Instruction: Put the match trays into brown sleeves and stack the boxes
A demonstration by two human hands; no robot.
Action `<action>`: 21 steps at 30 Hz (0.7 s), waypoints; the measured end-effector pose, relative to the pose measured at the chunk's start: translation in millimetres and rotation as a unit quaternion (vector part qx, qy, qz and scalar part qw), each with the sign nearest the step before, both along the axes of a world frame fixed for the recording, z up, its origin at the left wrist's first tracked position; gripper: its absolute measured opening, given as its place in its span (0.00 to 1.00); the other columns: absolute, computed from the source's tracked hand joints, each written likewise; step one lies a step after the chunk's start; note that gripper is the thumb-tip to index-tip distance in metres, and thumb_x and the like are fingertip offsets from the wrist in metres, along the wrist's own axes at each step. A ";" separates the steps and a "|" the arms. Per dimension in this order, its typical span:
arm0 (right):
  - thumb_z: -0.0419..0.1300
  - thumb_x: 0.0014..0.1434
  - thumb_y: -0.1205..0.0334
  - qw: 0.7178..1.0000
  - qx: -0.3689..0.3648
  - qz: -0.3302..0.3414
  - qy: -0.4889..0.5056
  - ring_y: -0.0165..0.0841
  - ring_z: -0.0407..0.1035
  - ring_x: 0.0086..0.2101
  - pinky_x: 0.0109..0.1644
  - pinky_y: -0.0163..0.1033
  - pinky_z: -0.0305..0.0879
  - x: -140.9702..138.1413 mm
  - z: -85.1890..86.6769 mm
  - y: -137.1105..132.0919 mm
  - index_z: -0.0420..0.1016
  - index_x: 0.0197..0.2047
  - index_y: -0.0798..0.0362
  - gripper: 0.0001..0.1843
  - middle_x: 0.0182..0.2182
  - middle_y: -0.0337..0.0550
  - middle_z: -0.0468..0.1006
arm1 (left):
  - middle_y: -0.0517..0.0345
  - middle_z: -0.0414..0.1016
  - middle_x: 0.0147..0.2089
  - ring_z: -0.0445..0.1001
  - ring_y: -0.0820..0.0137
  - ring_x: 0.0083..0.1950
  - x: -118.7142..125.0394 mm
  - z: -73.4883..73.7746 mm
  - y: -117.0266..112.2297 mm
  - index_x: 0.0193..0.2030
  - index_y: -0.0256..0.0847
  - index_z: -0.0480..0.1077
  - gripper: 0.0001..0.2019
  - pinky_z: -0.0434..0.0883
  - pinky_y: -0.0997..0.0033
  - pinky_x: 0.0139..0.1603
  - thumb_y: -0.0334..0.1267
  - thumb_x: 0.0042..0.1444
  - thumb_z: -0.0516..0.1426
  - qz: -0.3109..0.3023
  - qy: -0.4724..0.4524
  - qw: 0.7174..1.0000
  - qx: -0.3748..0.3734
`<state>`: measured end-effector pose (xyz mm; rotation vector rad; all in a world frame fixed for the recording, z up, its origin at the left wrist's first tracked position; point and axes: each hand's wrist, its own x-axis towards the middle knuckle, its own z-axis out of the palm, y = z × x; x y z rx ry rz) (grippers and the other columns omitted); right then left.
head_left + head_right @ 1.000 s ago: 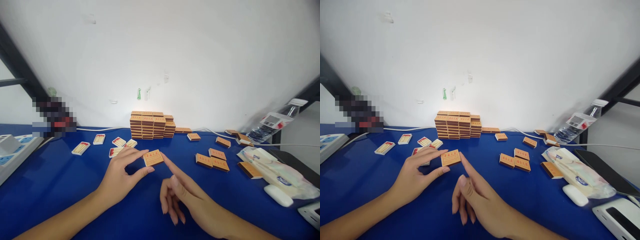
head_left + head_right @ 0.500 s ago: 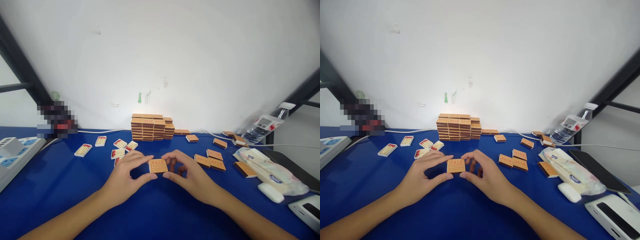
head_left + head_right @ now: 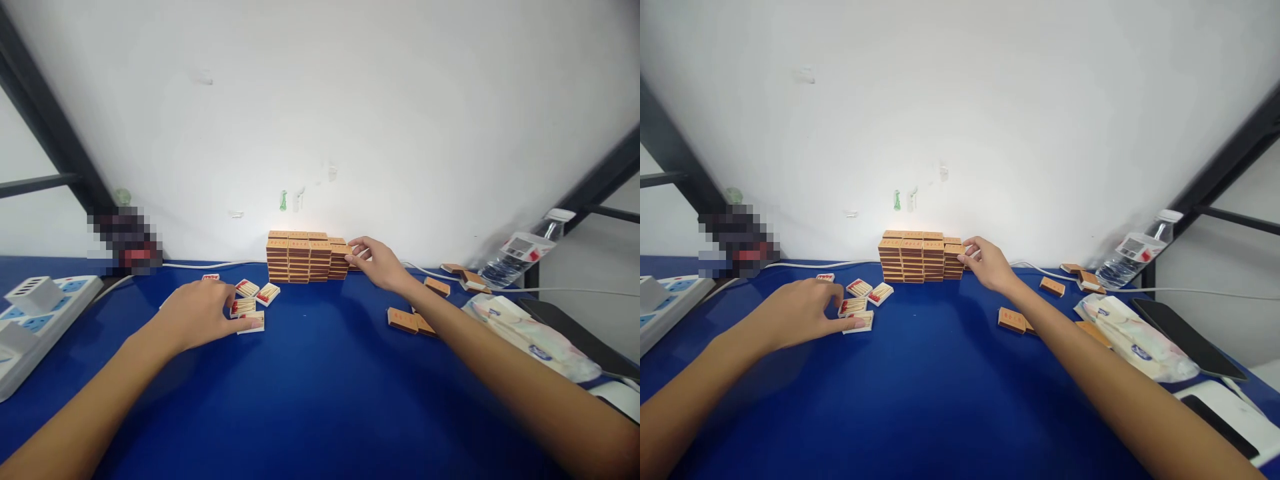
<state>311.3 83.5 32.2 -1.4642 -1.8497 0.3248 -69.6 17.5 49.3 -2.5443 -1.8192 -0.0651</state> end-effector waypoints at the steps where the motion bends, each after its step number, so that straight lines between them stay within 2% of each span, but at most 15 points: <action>1: 0.63 0.65 0.57 1.000 0.001 -0.005 -0.006 0.34 0.73 0.35 0.44 0.41 0.71 -1.8 -2.0 1.7 0.75 0.55 0.55 0.18 0.42 0.47 0.81 | 0.45 0.80 0.35 0.78 0.51 0.37 1.0 0.3 -1.4 0.33 0.44 0.77 0.36 0.60 0.63 0.32 0.80 0.50 0.55 0.004 0.007 1.000 -0.016; 5: 0.61 0.66 0.55 0.999 0.010 -0.037 -0.032 0.33 0.73 0.34 0.43 0.40 0.70 -3.5 -7.1 1.2 0.69 0.63 0.56 0.26 0.45 0.48 0.82 | 0.47 0.79 0.32 0.78 0.52 0.35 7.7 1.8 -7.4 0.33 0.44 0.75 0.36 0.58 0.63 0.31 0.80 0.47 0.57 0.002 0.019 0.999 -0.048; 7: 0.61 0.67 0.54 0.997 0.009 -0.052 -0.055 0.34 0.74 0.34 0.42 0.40 0.70 1.4 -6.3 -1.3 0.69 0.64 0.56 0.25 0.45 0.49 0.83 | 0.48 0.78 0.31 0.77 0.52 0.33 9.6 2.7 -9.3 0.33 0.44 0.74 0.35 0.58 0.63 0.31 0.79 0.45 0.59 -0.003 0.017 0.999 -0.048; 11: 0.59 0.69 0.53 0.988 -0.014 -0.086 -0.131 0.39 0.76 0.39 0.44 0.42 0.68 25.3 -1.8 -6.0 0.79 0.52 0.54 0.16 0.44 0.50 0.84 | 0.48 0.78 0.33 0.77 0.51 0.34 10.6 3.2 -11.3 0.32 0.44 0.71 0.34 0.57 0.63 0.31 0.77 0.45 0.61 -0.005 0.014 0.999 -0.042; 14: 0.62 0.66 0.55 0.973 -0.053 -0.109 -0.197 0.42 0.77 0.42 0.45 0.43 0.68 48.3 -2.8 -7.7 0.81 0.46 0.55 0.13 0.44 0.53 0.85 | 0.48 0.78 0.33 0.76 0.53 0.33 12.3 2.7 -12.7 0.29 0.44 0.69 0.31 0.57 0.63 0.31 0.74 0.46 0.62 -0.013 0.012 0.999 -0.032; 18: 0.64 0.65 0.49 0.950 -0.088 -0.146 -0.263 0.49 0.77 0.48 0.48 0.45 0.68 66.2 -14.2 -8.2 0.80 0.51 0.60 0.22 0.48 0.61 0.84 | 0.48 0.78 0.34 0.76 0.54 0.32 16.3 0.9 -13.7 0.27 0.44 0.69 0.28 0.57 0.63 0.32 0.69 0.50 0.63 -0.021 0.020 0.999 -0.029; 21: 0.64 0.65 0.44 0.935 -0.116 -0.162 -0.292 0.51 0.78 0.47 0.47 0.46 0.68 66.7 -23.2 -8.4 0.79 0.53 0.62 0.27 0.47 0.64 0.84 | 0.48 0.78 0.34 0.76 0.54 0.32 17.7 -1.6 -12.6 0.28 0.44 0.71 0.27 0.57 0.63 0.32 0.69 0.51 0.63 -0.028 0.011 0.999 -0.032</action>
